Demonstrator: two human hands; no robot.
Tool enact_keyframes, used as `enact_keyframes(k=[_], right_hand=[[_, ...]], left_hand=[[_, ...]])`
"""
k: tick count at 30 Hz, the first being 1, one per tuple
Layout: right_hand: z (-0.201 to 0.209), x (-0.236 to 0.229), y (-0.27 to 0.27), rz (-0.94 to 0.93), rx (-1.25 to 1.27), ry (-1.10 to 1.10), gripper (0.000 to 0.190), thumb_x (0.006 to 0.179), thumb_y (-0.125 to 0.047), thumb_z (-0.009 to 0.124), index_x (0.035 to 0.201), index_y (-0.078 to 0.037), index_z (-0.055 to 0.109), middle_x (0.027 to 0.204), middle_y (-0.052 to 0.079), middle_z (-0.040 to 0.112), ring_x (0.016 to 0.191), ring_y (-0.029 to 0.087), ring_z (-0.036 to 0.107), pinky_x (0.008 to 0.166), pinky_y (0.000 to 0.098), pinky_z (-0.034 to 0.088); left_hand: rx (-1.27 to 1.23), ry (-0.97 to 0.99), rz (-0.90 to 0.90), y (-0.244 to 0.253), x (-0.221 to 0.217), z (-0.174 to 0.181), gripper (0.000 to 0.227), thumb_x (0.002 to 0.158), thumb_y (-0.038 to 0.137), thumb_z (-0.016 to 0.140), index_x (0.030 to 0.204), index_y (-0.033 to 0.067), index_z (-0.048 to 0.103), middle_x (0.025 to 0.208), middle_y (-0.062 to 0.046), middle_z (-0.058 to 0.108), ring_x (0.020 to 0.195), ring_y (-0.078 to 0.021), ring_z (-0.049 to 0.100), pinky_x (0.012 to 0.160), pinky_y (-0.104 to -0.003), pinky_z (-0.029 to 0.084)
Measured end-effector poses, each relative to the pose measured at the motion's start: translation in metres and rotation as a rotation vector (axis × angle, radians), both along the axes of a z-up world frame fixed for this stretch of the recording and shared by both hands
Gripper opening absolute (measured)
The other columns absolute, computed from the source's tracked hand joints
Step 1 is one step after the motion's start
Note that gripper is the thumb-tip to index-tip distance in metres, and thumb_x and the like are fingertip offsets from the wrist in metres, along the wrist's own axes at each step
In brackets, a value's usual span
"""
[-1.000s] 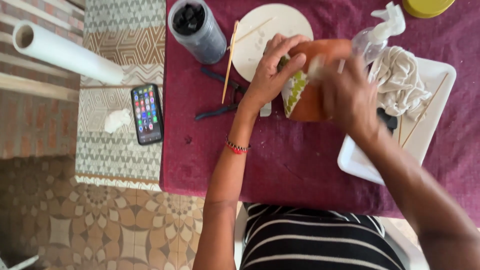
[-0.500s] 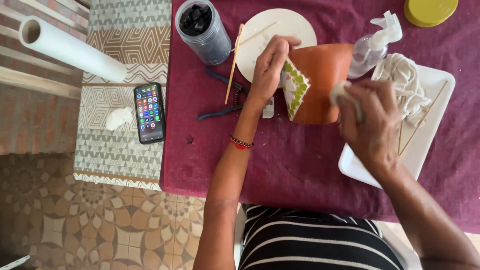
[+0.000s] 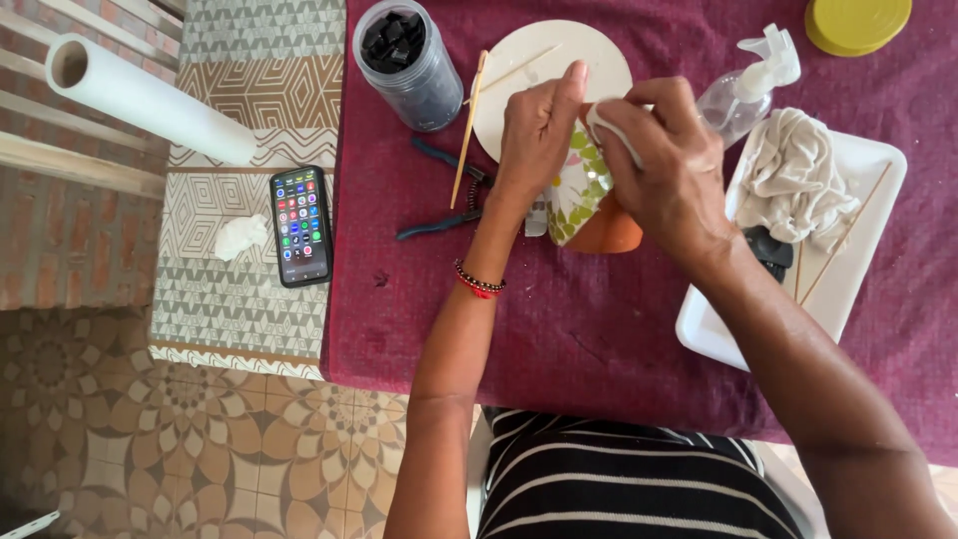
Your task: Cleaning and prepping a decorated ceramic pot by spraying it with liquid and wiping it with a cloth.
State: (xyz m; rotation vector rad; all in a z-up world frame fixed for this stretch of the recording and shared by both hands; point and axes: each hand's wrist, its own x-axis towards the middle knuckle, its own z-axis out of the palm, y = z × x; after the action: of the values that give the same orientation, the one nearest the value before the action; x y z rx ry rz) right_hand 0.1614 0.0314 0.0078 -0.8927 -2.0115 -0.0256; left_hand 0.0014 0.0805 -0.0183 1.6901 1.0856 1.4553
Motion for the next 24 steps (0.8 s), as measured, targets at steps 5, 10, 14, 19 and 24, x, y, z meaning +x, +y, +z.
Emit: enact_keyframes(k=[5,10,14,19,24], right_hand=[[-0.02,0.009,-0.029,-0.133,-0.186,-0.065,0.019,0.11,-0.003,0.07,0.126,0.006,0.067,0.111,0.019,0.052,0.074,0.031,0.056,0.054,0.0423,0.05],[-0.03,0.018,-0.04,-0.134,-0.125,-0.072,0.014,0.106,0.004,0.073,0.119,0.007,0.07,0.106,0.02,0.055,0.074,0.029,0.057,0.05,0.0366,0.048],[-0.006,0.004,-0.008,-0.095,-0.075,-0.033,0.007,0.106,0.01,0.068,0.111,0.007,0.067,0.113,0.021,0.056,0.072,0.03,0.058,0.049,0.0371,0.048],[-0.012,0.002,-0.012,-0.067,-0.099,-0.097,0.01,0.107,0.004,0.071,0.116,0.008,0.067,0.109,0.019,0.053,0.07,0.026,0.057,0.052,0.0356,0.055],[-0.04,0.016,-0.065,-0.137,-0.207,-0.096,0.002,0.107,0.002,0.067,0.109,0.002,0.067,0.106,0.019,0.052,0.064,0.03,0.051,0.047,0.041,0.042]], left_hand=[[-0.011,0.052,-0.015,0.007,0.0,-0.004,0.05,0.105,0.041,0.038,0.062,0.0144,0.037,0.052,0.003,0.026,0.041,-0.0074,0.036,0.035,-0.023,0.028],[-0.008,0.021,-0.03,0.015,-0.001,-0.014,0.052,0.105,0.043,0.039,0.062,0.0146,0.033,0.053,0.004,0.024,0.044,-0.0082,0.03,0.041,-0.027,0.023],[-0.094,0.042,0.012,0.008,-0.001,-0.005,0.049,0.104,0.039,0.043,0.063,0.0153,0.031,0.054,0.004,0.026,0.047,-0.0072,0.03,0.042,-0.027,0.025],[-0.039,0.009,0.012,0.012,-0.008,-0.017,0.05,0.104,0.041,0.042,0.063,0.0166,0.028,0.055,0.005,0.025,0.051,-0.0073,0.025,0.05,-0.03,0.019],[-0.049,-0.083,-0.003,0.013,-0.009,-0.025,0.052,0.104,0.044,0.043,0.063,0.0164,0.026,0.055,0.005,0.021,0.05,-0.0072,0.023,0.05,-0.03,0.019]])
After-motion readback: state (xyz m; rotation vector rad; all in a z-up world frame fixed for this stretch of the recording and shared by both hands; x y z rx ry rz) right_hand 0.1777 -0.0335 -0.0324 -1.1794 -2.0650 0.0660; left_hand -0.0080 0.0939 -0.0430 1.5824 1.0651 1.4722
